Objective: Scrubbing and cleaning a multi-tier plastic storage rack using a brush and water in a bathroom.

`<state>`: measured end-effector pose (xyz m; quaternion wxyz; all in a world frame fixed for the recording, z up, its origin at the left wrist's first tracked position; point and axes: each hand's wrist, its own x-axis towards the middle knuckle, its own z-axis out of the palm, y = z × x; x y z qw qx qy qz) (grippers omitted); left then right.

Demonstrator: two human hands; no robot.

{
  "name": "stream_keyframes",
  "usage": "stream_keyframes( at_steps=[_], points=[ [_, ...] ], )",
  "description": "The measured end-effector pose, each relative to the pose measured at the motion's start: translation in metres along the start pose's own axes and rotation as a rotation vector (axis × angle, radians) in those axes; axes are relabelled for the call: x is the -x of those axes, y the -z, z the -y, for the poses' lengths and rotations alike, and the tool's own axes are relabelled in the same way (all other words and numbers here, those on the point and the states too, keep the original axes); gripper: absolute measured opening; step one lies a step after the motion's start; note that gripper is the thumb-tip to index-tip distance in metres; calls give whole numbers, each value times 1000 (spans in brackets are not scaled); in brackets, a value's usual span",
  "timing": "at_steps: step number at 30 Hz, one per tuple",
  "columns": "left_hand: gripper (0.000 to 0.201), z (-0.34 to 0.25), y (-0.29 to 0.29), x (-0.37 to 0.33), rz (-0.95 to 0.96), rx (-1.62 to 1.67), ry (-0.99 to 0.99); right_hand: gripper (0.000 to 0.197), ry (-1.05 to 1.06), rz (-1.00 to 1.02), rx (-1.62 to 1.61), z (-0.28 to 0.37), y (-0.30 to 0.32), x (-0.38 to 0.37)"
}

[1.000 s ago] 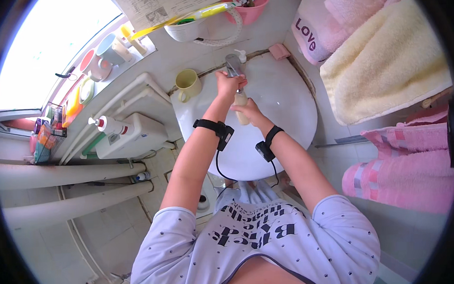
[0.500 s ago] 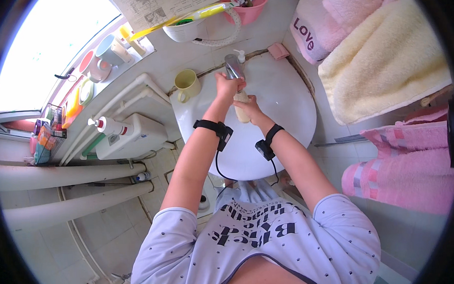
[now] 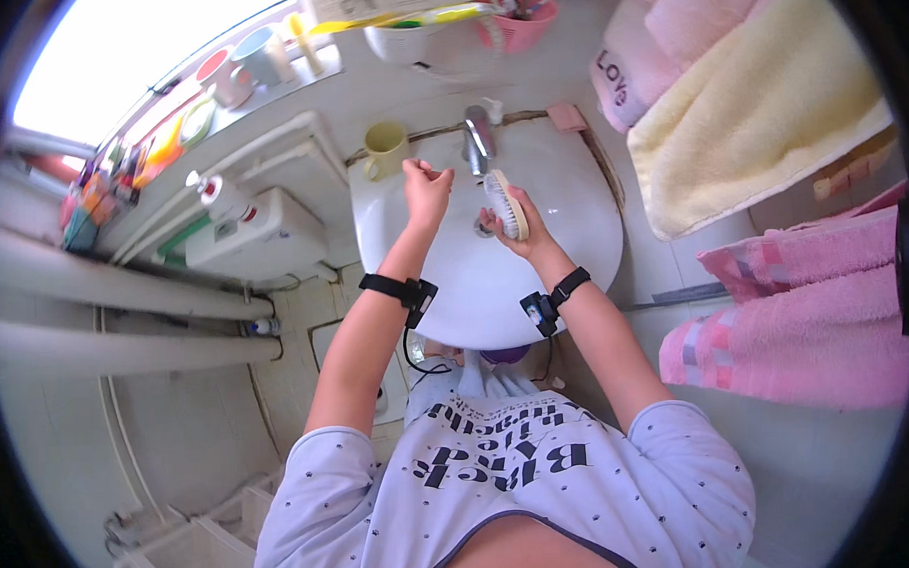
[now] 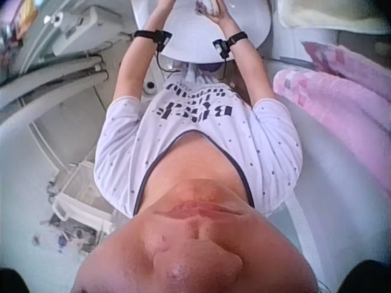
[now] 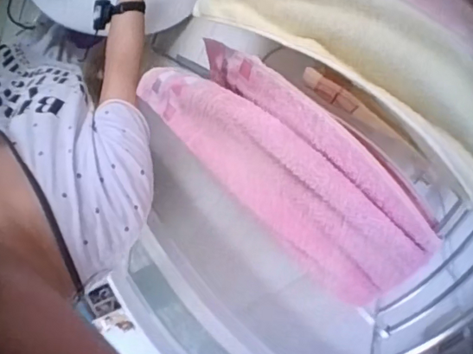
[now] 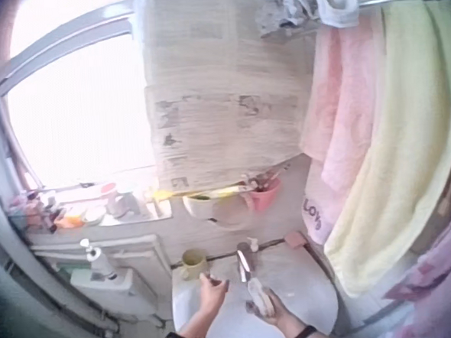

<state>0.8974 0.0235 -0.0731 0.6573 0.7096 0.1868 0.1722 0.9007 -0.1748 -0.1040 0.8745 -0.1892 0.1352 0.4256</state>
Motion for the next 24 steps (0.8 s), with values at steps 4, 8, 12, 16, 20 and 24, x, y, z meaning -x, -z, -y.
stream_keyframes(
  at_steps=[4, 8, 12, 16, 20, 24],
  points=[
    [38, -37, 70, 57, -138, -156, -80, 43, 109, -159, 266, -31, -9, -13],
    [27, -58, 169, 124, -317, -434, -216, 41, -41, -270, 185, -87, -39, -20],
    [20, -88, 251, 210, -496, -567, -244, 40, -298, -66, 413, -129, -53, -27],
    [20, -141, 311, 350, -789, -696, -206, 36, -307, 12, 827, -217, -105, 5],
    [18, -213, 353, 491, -1051, -978, -252, 32, -221, 319, 1130, -331, -198, 60],
    [24, -264, 390, 642, -1514, -1391, -379, 44, -168, 779, 1391, -480, -271, 151]
  ],
)
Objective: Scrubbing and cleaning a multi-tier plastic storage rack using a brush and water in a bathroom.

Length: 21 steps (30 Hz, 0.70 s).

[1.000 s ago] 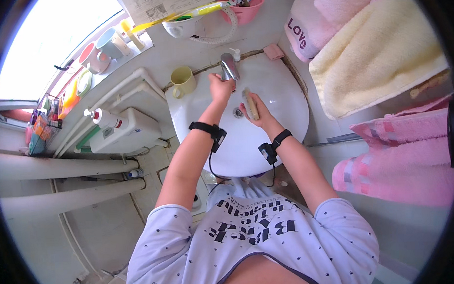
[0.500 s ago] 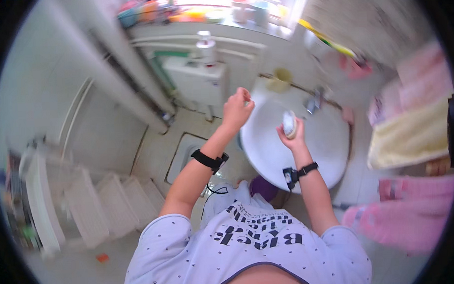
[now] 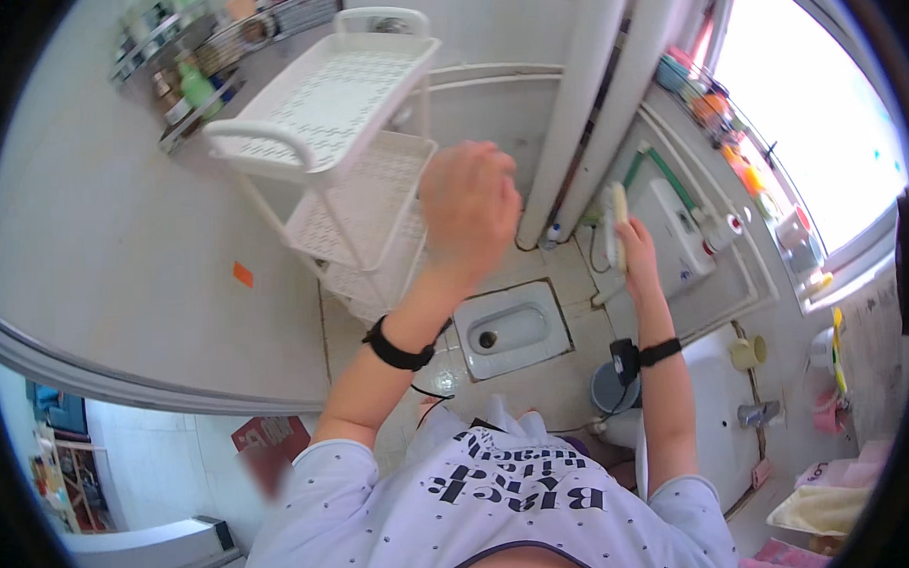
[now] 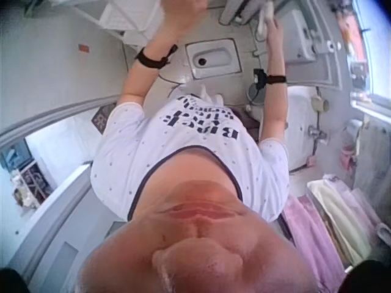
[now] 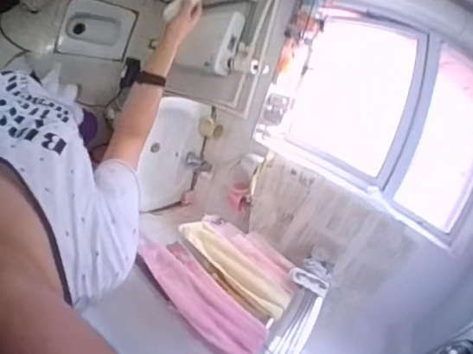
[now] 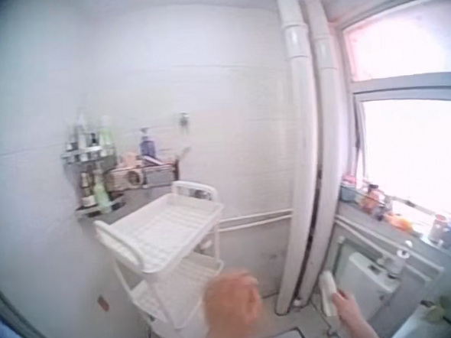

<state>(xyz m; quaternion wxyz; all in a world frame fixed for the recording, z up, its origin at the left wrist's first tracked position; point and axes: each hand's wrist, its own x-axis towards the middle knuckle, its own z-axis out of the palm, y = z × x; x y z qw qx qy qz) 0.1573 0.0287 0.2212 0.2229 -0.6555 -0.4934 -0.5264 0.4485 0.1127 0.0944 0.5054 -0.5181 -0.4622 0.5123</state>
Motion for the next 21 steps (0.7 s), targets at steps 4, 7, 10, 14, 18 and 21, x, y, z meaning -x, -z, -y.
stream_keyframes(
  at_steps=[4, 7, 10, 14, 18, 21],
  points=[
    [41, 92, 75, -11, -277, -319, 115, 58, 400, 181, 386, 86, -178, -15],
    [54, 147, 90, -2, -218, -286, 156, 61, 690, 284, 353, 146, -281, -24],
    [57, 183, 94, 0, -247, -202, 146, 61, 908, 317, 542, 201, -363, -12],
    [47, 218, 103, 12, -230, 76, 297, 66, 957, 693, 1005, 216, -450, -6],
    [46, 234, 131, 17, -364, 483, 348, 69, 770, 1259, 1221, 226, -490, 11],
    [47, 249, 149, 24, -391, 406, 289, 67, 781, 1216, 1200, 210, -488, -22]
  ],
)
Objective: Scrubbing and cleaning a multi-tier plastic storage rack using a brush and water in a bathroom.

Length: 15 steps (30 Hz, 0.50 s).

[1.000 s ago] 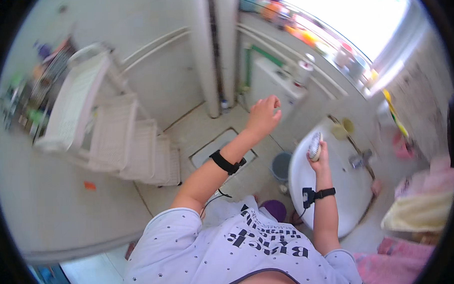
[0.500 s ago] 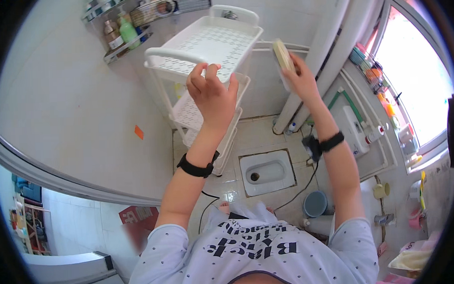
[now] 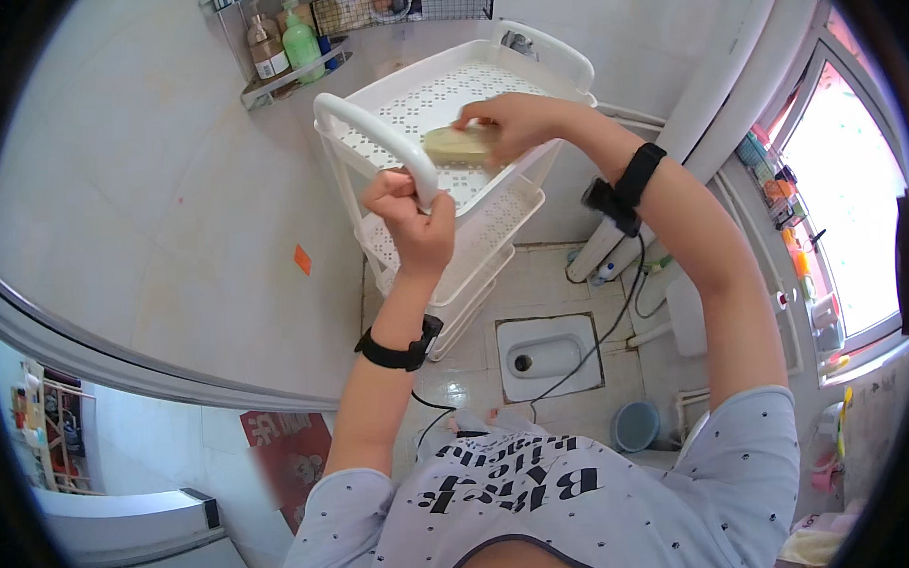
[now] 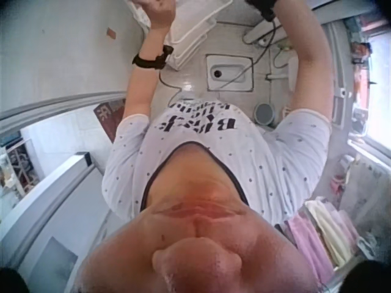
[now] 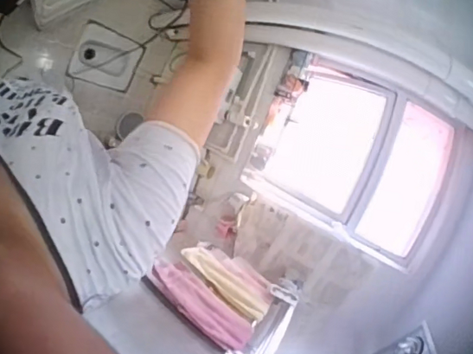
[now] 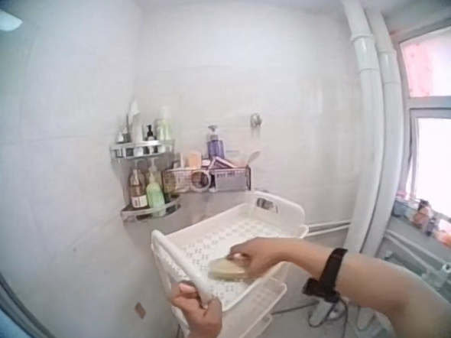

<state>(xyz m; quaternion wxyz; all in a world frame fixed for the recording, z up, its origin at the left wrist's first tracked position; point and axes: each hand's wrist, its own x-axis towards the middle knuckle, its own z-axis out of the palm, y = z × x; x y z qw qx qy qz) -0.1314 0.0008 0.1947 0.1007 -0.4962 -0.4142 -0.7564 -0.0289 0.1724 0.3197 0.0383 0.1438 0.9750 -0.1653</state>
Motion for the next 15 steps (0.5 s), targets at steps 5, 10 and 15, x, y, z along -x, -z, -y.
stream_keyframes(
  at_steps=[5, 10, 15],
  points=[
    [50, -1, 21, -13, 53, 174, 164, 75, -133, 44, 51, -30, 0, -4],
    [50, 6, 26, -18, 9, 129, 106, 70, 247, 9, -209, 26, -23, -27],
    [51, 5, 36, -25, -46, 168, 160, 65, 292, -41, -157, 36, -23, -29]
  ],
)
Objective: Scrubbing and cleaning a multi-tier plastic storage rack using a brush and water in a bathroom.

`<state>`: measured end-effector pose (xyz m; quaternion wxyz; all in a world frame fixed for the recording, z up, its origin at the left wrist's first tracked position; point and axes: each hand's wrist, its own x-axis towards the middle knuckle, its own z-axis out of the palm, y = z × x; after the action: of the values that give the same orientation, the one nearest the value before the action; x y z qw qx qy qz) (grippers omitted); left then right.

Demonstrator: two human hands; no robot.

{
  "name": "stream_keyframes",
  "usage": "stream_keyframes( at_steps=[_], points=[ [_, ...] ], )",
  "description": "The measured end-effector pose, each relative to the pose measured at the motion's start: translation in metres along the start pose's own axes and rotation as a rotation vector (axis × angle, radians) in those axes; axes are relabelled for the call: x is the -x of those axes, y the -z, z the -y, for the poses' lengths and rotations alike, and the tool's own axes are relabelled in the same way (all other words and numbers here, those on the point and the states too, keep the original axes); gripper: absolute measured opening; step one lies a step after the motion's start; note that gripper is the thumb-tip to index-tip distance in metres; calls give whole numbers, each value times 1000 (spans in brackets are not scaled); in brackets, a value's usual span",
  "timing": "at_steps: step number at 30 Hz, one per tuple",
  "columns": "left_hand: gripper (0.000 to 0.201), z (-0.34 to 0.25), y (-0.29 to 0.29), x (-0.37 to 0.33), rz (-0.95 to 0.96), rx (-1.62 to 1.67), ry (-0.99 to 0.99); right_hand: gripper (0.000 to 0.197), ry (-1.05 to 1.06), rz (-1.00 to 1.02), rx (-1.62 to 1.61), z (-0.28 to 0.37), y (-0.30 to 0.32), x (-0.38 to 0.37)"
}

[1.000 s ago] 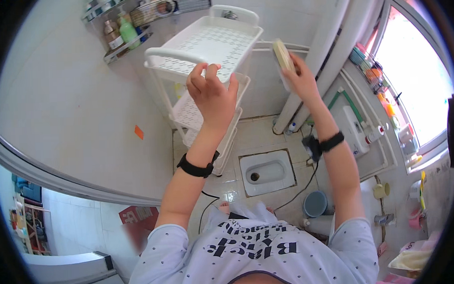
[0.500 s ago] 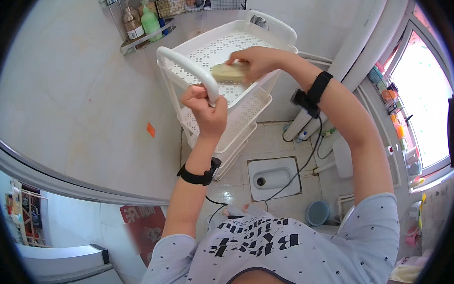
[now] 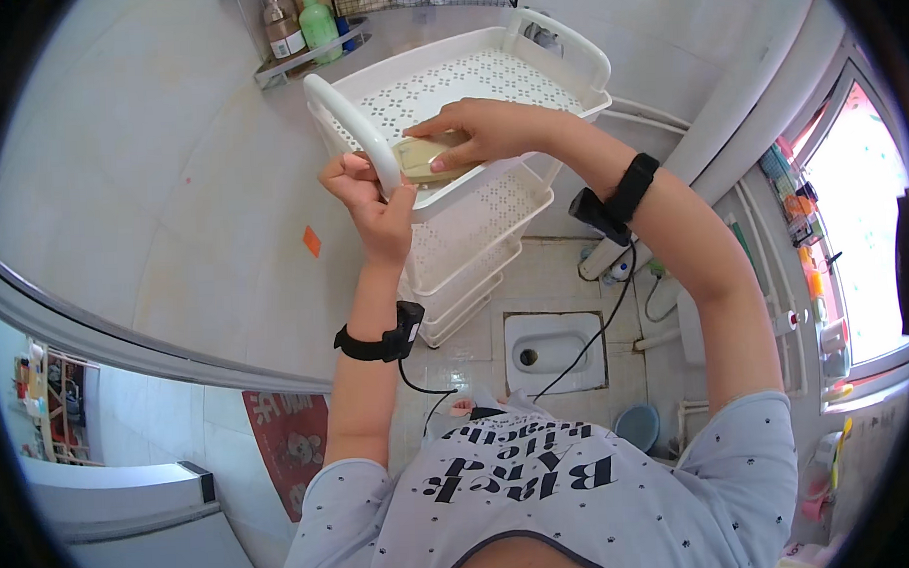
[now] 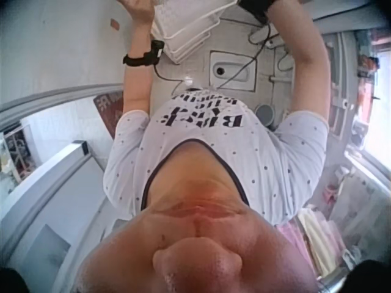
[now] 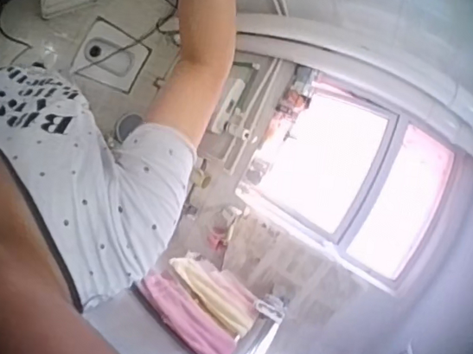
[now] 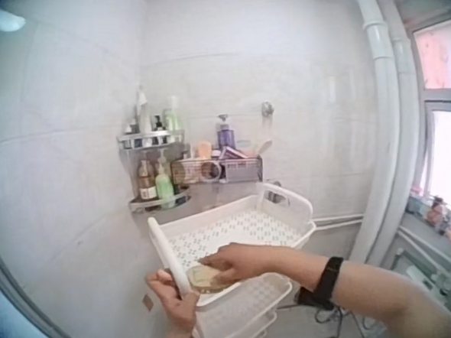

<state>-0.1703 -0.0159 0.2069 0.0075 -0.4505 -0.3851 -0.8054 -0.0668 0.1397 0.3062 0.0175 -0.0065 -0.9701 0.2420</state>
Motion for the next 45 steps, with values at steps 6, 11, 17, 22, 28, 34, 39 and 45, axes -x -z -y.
stream_keyframes(
  at_steps=[6, 11, 17, 22, 28, 34, 39, 45],
  points=[
    [53, 0, 17, 0, 130, 35, 83, 63, 53, -17, 56, 26, -13, -7],
    [51, -15, 35, -14, 126, 118, 107, 61, -201, -68, 246, -13, 12, 20],
    [52, -8, -8, 7, -43, -132, -99, 56, -309, -91, 189, -49, 22, 47],
    [50, -3, -13, 7, -80, -248, -166, 55, -13, -151, 7, 15, -29, 8],
    [48, -5, -8, 8, -61, -241, -182, 51, -438, -239, 106, -54, 16, 69],
    [48, -1, -20, 7, -101, -332, -243, 52, -39, -152, 21, -6, -25, 19],
    [47, -11, -5, 9, -86, -261, -121, 51, -294, -114, 44, -15, -2, 32],
    [47, -8, -21, 10, -51, -328, -240, 50, -383, -143, -31, -72, 20, 72]
  ],
)
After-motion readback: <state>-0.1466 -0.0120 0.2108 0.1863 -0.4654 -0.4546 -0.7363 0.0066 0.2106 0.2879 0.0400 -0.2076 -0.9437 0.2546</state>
